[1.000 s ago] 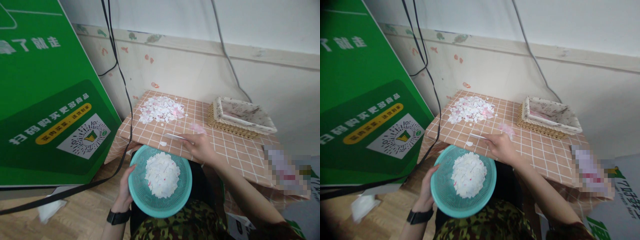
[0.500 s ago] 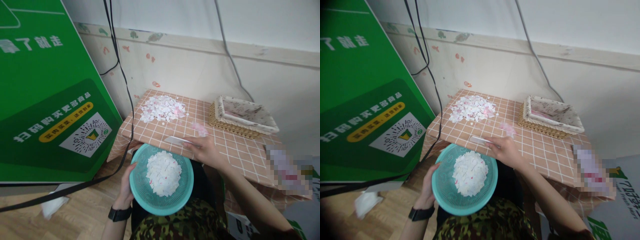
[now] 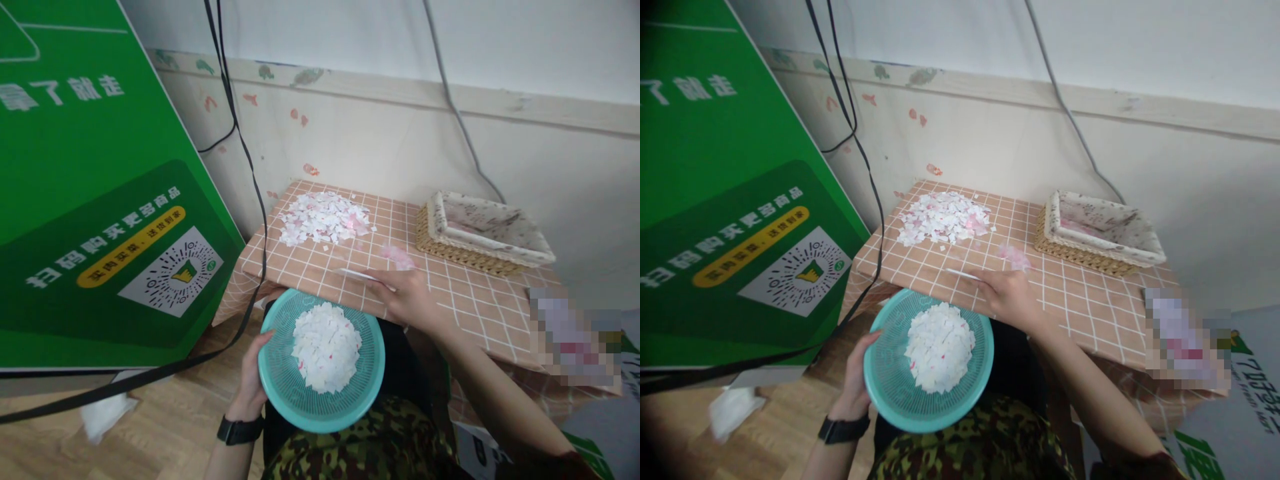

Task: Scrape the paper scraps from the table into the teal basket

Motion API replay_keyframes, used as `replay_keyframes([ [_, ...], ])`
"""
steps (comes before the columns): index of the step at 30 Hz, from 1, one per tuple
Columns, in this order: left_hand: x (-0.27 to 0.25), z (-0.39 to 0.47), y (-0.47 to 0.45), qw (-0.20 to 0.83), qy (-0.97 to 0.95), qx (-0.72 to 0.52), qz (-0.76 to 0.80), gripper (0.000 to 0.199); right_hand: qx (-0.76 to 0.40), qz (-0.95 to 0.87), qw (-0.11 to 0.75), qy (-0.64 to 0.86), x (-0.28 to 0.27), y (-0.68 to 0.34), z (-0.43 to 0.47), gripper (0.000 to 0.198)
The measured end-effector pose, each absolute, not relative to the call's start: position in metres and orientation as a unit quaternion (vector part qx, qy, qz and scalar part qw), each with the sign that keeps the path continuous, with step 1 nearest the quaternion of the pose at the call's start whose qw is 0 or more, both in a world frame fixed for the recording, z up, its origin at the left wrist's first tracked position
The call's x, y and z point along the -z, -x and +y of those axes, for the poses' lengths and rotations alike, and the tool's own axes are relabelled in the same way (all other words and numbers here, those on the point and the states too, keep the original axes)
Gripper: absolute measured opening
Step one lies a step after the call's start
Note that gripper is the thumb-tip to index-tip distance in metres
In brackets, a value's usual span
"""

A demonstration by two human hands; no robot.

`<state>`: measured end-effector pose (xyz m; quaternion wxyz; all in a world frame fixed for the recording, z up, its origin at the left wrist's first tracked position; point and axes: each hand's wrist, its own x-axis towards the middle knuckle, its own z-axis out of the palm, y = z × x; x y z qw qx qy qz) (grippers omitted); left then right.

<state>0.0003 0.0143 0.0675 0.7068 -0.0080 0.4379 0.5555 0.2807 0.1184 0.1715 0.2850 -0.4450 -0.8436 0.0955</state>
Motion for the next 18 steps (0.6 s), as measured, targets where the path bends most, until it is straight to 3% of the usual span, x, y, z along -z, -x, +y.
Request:
replay_keyframes([
  [3,-0.060,0.013,0.000,0.708,0.011,-0.555,0.438,0.013,-0.030,-0.801,0.306,0.513,-0.175,-0.294,0.138,0.025],
  [11,-0.031,0.010,-0.006,0.704,0.021,-0.538,0.463,0.010,0.049,-0.742,0.261,0.616,-0.172,-0.298,0.172,0.027],
  [18,-0.026,0.012,-0.009,0.674,0.024,-0.560,0.481,0.009,0.047,-0.747,0.251,0.614,-0.172,-0.283,0.168,0.027],
])
